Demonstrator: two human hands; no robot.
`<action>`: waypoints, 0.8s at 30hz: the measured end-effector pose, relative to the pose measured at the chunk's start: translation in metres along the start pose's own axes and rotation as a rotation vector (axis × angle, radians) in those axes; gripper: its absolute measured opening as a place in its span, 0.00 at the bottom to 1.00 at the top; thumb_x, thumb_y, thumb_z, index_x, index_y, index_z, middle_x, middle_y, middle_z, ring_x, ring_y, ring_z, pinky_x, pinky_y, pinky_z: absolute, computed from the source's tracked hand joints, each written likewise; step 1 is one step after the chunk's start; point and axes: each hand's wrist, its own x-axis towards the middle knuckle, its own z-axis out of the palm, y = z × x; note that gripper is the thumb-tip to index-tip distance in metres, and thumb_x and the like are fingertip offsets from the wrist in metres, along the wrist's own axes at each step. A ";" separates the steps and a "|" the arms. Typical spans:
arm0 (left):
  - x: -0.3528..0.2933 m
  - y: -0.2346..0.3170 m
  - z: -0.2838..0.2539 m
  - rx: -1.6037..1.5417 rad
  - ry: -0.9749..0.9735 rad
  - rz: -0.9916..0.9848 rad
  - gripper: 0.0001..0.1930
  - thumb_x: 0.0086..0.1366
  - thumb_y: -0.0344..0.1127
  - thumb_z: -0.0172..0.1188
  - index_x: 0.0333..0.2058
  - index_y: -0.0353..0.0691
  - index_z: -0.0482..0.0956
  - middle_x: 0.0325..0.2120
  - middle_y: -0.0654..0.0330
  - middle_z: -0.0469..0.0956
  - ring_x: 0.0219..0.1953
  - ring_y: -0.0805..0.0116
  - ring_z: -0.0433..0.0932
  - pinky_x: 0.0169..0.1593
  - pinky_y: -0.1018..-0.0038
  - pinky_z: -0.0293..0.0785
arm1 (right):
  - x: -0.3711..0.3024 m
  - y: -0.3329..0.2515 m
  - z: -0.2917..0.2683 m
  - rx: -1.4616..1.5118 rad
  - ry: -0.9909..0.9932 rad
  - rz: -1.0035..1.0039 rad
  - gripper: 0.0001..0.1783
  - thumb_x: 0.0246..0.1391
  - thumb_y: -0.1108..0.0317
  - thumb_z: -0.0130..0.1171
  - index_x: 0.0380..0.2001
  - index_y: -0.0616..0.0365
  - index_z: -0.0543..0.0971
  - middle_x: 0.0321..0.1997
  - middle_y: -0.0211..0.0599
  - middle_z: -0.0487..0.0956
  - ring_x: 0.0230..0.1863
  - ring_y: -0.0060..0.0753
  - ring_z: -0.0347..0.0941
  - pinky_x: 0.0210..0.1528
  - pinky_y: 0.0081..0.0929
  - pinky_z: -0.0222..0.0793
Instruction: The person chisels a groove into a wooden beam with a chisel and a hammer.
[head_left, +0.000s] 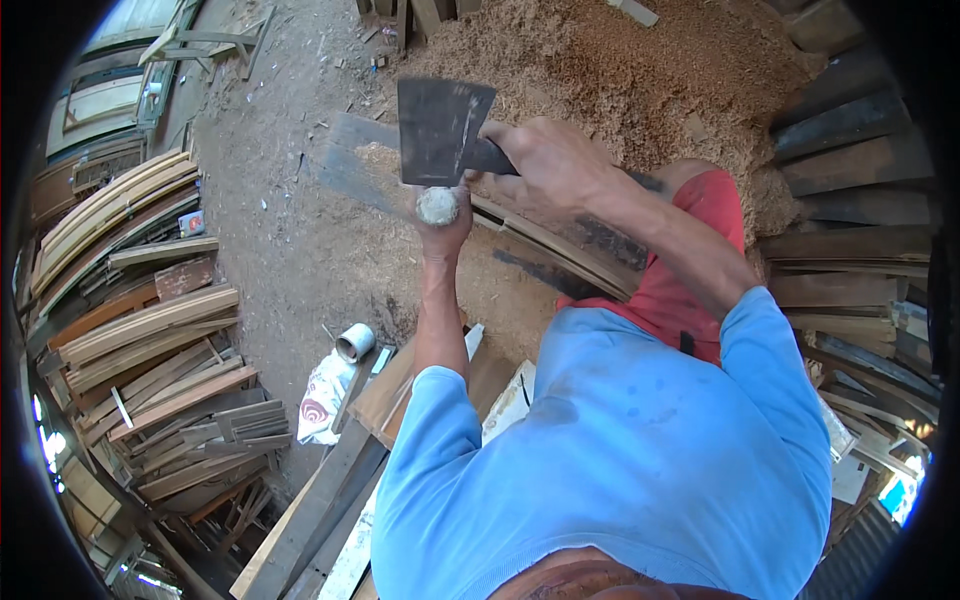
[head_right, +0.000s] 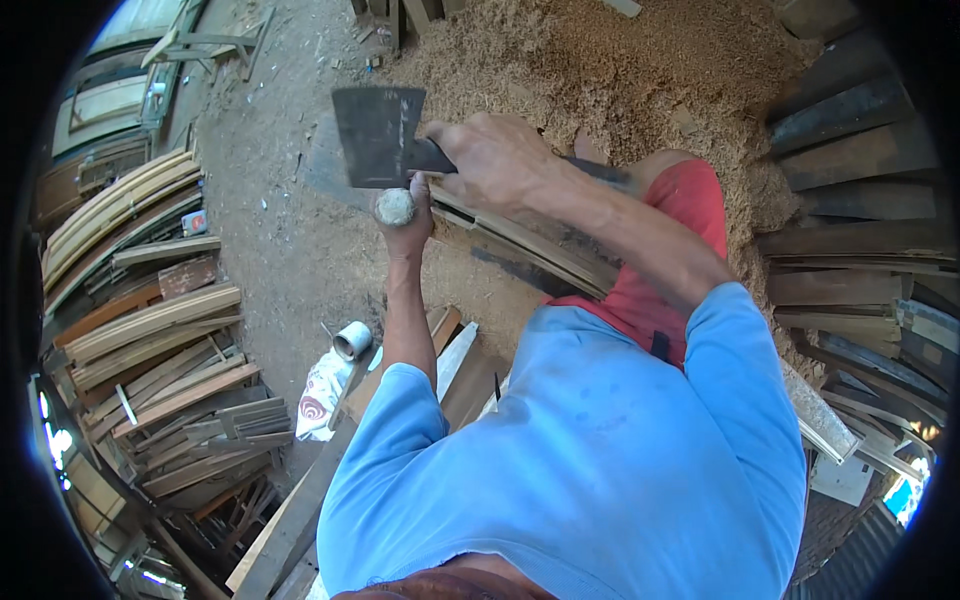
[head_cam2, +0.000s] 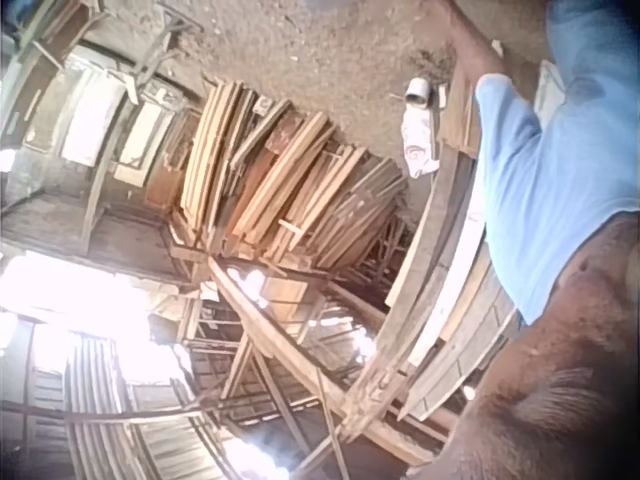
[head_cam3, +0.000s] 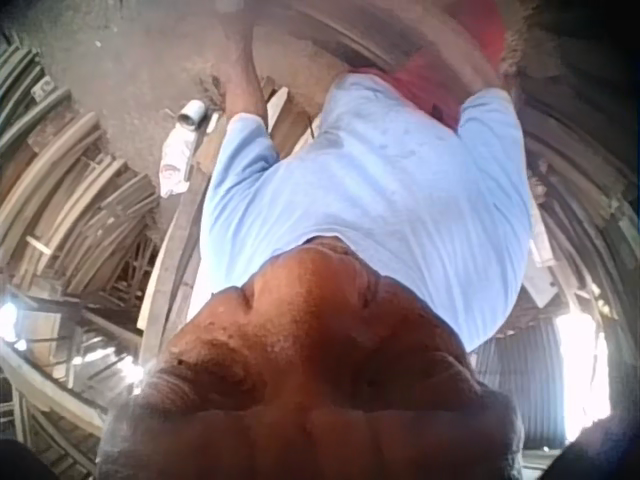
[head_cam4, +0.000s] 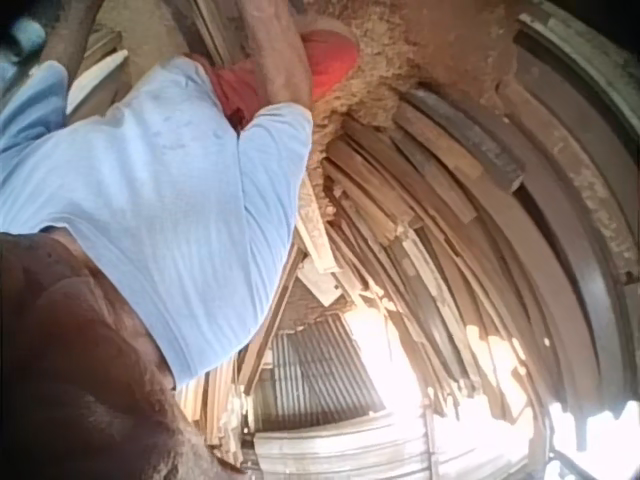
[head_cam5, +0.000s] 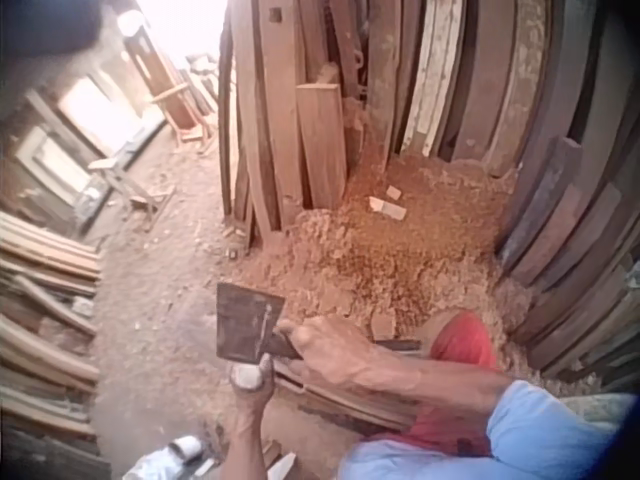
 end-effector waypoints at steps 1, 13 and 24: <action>-0.005 -0.005 -0.002 -0.034 -0.044 -0.121 0.11 0.62 0.29 0.66 0.42 0.34 0.77 0.36 0.57 0.81 0.38 0.67 0.81 0.43 0.71 0.76 | -0.004 -0.013 -0.012 0.090 0.040 -0.015 0.24 0.48 0.62 0.65 0.50 0.54 0.77 0.30 0.52 0.82 0.36 0.54 0.82 0.41 0.49 0.78; 0.002 -0.039 -0.008 -0.057 0.038 -0.173 0.18 0.60 0.28 0.66 0.49 0.35 0.75 0.38 0.57 0.80 0.41 0.67 0.80 0.47 0.70 0.77 | 0.001 -0.011 -0.002 0.052 -0.204 0.112 0.27 0.48 0.65 0.65 0.53 0.61 0.78 0.36 0.55 0.83 0.41 0.51 0.83 0.47 0.44 0.77; 0.089 0.031 -0.042 -0.293 0.126 -0.302 0.08 0.67 0.28 0.64 0.41 0.35 0.75 0.26 0.62 0.78 0.23 0.77 0.78 0.25 0.80 0.77 | -0.018 -0.037 -0.055 0.730 0.442 -0.104 0.20 0.55 0.65 0.71 0.47 0.63 0.78 0.39 0.35 0.83 0.38 0.21 0.77 0.43 0.25 0.75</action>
